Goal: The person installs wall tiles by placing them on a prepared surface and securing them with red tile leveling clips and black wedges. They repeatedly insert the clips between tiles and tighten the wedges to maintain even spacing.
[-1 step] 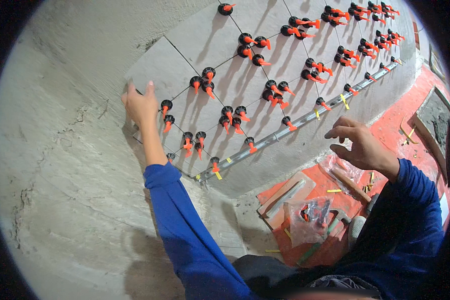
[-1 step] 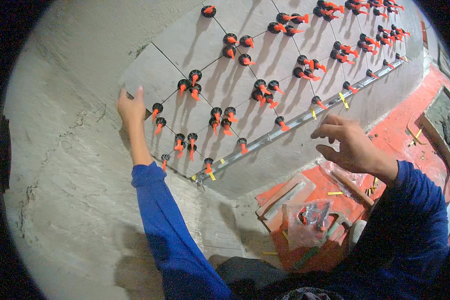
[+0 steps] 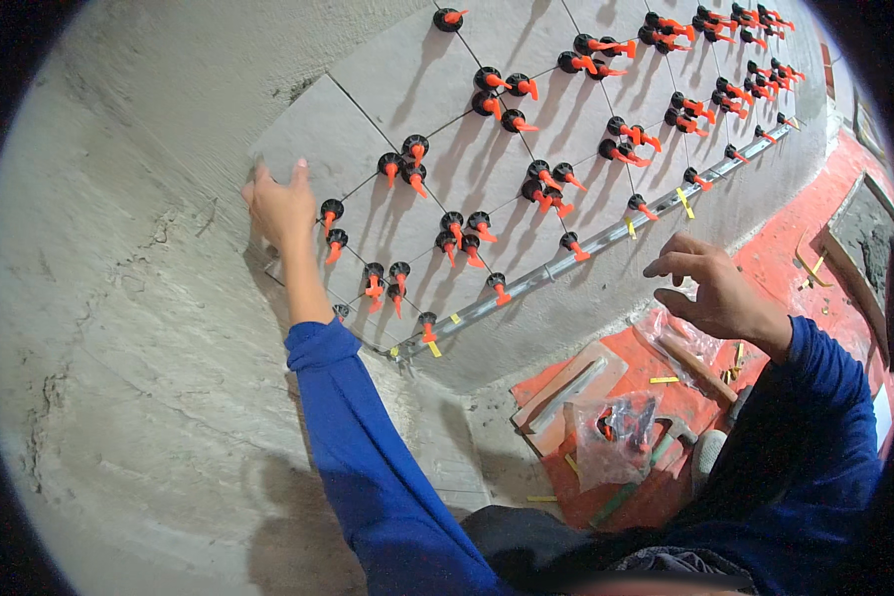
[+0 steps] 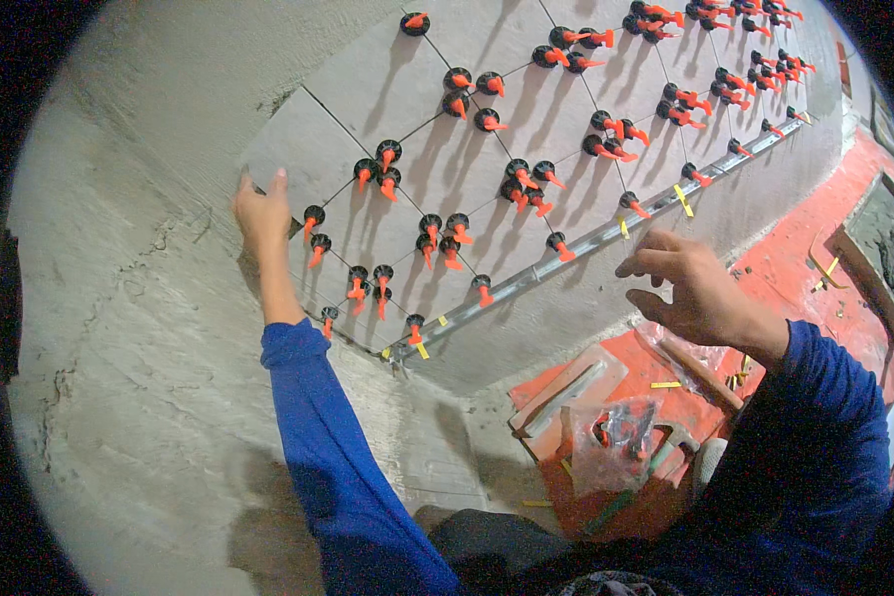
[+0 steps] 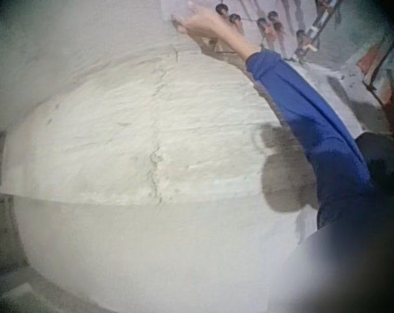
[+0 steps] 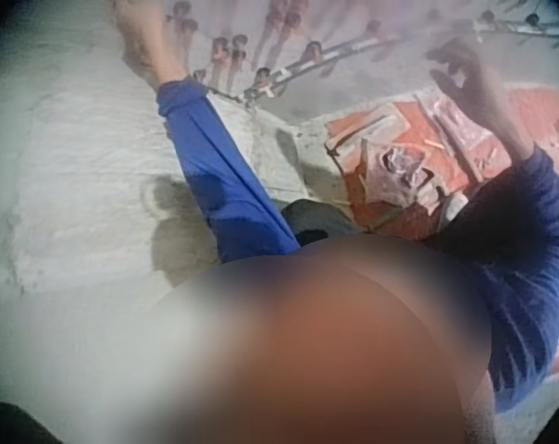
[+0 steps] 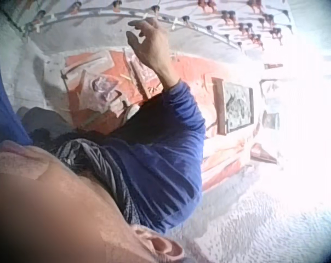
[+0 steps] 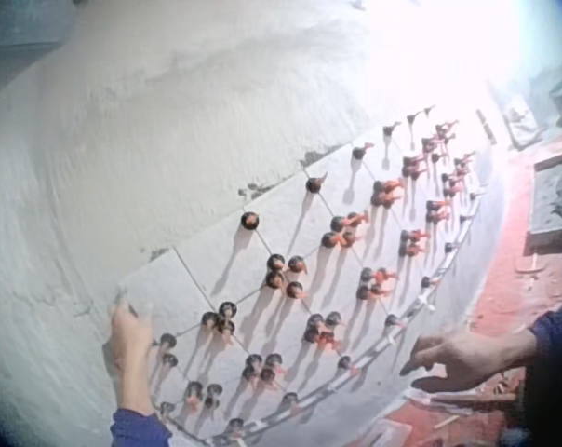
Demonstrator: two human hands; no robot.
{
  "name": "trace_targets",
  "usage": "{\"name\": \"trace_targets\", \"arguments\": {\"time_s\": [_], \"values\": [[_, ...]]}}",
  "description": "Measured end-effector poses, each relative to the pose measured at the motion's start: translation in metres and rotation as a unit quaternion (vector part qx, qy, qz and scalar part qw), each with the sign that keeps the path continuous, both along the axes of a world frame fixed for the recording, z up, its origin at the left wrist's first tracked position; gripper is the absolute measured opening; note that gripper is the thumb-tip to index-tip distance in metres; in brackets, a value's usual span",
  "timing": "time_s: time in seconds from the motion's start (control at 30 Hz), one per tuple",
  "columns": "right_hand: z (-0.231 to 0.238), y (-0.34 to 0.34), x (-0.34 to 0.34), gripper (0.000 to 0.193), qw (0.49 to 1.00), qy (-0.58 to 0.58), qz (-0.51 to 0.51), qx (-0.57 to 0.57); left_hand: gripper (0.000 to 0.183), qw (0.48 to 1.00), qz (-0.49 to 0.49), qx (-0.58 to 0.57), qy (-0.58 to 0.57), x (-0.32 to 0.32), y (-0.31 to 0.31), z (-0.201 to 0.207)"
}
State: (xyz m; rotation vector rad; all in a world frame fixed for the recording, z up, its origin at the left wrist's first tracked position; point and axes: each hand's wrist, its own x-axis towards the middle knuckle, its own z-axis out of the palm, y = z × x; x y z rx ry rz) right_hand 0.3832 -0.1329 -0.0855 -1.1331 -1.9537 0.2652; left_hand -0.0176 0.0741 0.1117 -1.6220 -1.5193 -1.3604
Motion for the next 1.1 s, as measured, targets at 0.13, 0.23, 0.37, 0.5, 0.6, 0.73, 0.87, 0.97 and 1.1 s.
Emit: {"name": "trace_targets", "arguments": {"time_s": [0.13,0.23,0.37,0.5,0.6,0.73,0.87,0.97,1.1], "values": [[0.001,0.002,0.001,0.024,0.999,0.001,0.035,0.015,0.076,0.994,0.111,-0.019,-0.014,0.016,0.001,0.004],[0.003,0.005,0.004,0.025,0.999,-0.014,0.042,0.024,0.08,0.992,0.123,0.002,-0.016,0.027,0.001,0.007],[0.005,0.005,0.008,0.026,0.997,-0.026,0.061,0.033,0.085,0.992,0.124,0.019,-0.023,0.03,0.005,0.004],[0.004,0.009,0.005,0.026,0.995,-0.036,0.083,0.04,0.08,0.991,0.114,0.064,0.019,0.027,0.015,0.002],[0.002,0.015,-0.008,0.026,0.994,-0.021,0.106,0.011,0.081,0.992,0.11,0.062,0.025,0.024,0.018,0.002],[0.001,0.021,-0.026,0.027,0.992,-0.018,0.124,0.006,0.08,0.992,0.116,0.042,0.025,0.021,0.017,0.001],[0.0,0.026,-0.035,0.027,0.992,0.004,0.129,-0.005,0.072,0.996,0.073,0.032,0.042,0.009,0.012,-0.003],[-0.002,0.028,-0.038,0.026,0.992,0.0,0.127,-0.018,0.06,0.998,0.019,0.051,0.043,-0.001,0.01,-0.004],[-0.007,0.032,-0.041,0.024,0.992,-0.002,0.124,-0.025,0.047,0.997,-0.058,0.052,-0.024,-0.01,0.006,-0.009]]}}
